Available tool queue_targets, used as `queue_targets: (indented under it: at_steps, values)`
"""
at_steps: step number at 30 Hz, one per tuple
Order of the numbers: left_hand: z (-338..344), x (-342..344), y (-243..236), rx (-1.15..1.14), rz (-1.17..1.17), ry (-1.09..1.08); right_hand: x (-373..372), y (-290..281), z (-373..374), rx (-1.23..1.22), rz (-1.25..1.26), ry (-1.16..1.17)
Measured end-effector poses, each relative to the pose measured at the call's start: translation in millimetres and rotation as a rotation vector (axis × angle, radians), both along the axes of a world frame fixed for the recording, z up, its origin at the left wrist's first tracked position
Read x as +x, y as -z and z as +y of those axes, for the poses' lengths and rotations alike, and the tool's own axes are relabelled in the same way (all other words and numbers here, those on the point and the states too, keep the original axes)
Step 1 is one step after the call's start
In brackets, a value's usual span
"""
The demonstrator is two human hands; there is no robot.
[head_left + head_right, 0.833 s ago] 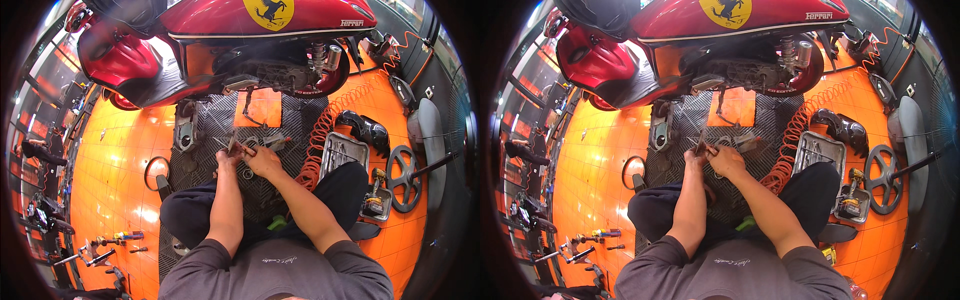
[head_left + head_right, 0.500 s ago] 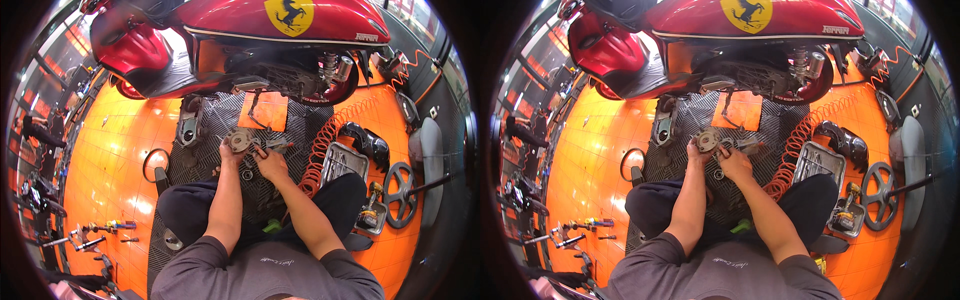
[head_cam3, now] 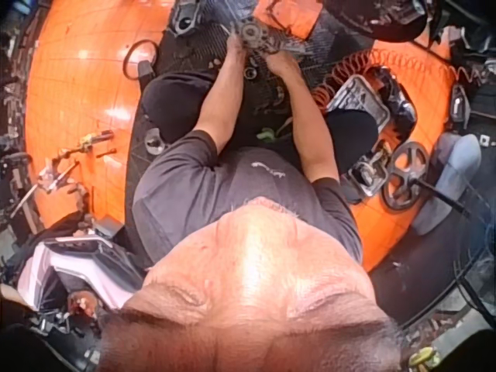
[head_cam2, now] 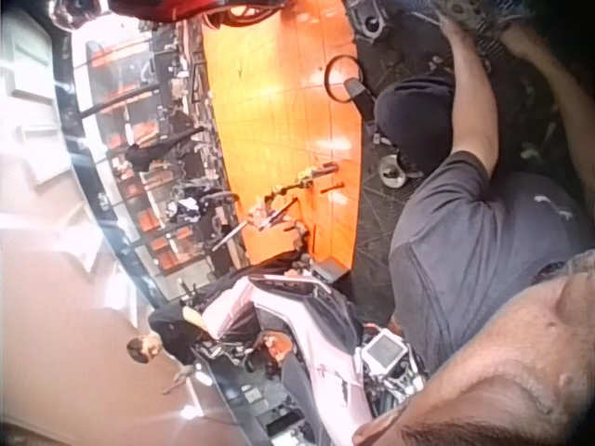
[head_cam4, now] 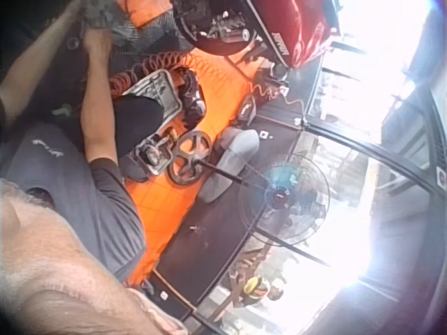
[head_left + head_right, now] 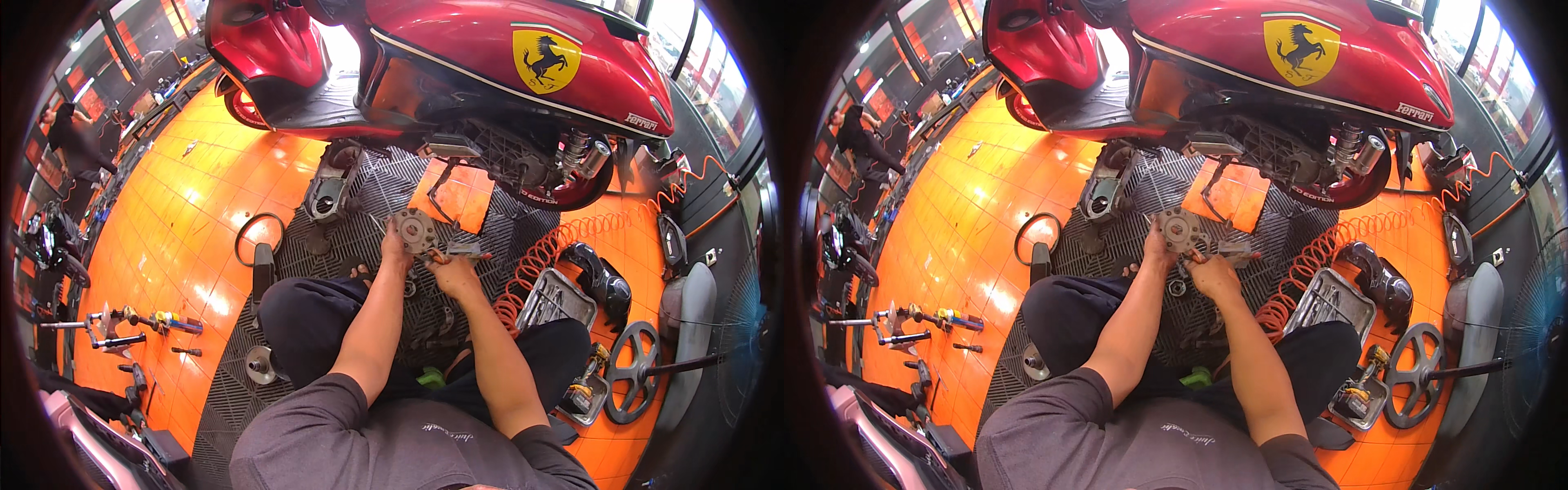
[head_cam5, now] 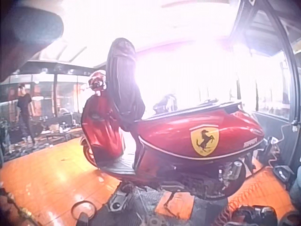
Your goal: The person cleans and reassembles motorcycle transmission components by hand. They wipe a clutch bell and housing with a cloth, apply liquid from a bottle to internal parts, and reattach a metal spring and plate.
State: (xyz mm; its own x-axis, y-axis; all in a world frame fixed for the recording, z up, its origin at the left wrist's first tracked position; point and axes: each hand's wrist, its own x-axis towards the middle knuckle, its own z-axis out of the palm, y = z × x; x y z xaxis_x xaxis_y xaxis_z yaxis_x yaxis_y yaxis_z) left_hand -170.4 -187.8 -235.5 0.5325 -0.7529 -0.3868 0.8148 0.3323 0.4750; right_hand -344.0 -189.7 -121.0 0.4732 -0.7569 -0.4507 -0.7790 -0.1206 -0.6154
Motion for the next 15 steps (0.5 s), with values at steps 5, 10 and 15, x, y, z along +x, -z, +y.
queue_targets:
  at_steps: [5, 10, 15]
  values:
    - [-9, -7, 14, -0.043, 0.118, 0.028, 5, -19, 3, -0.101, -0.045, 0.037]
    - [-13, 26, 56, -0.06, -0.092, -0.045, 20, -21, 10, -0.158, -0.18, 0.028]
    - [-50, -9, 18, 0.161, 0.194, -0.256, -22, 57, -30, -0.508, -0.405, 0.11]
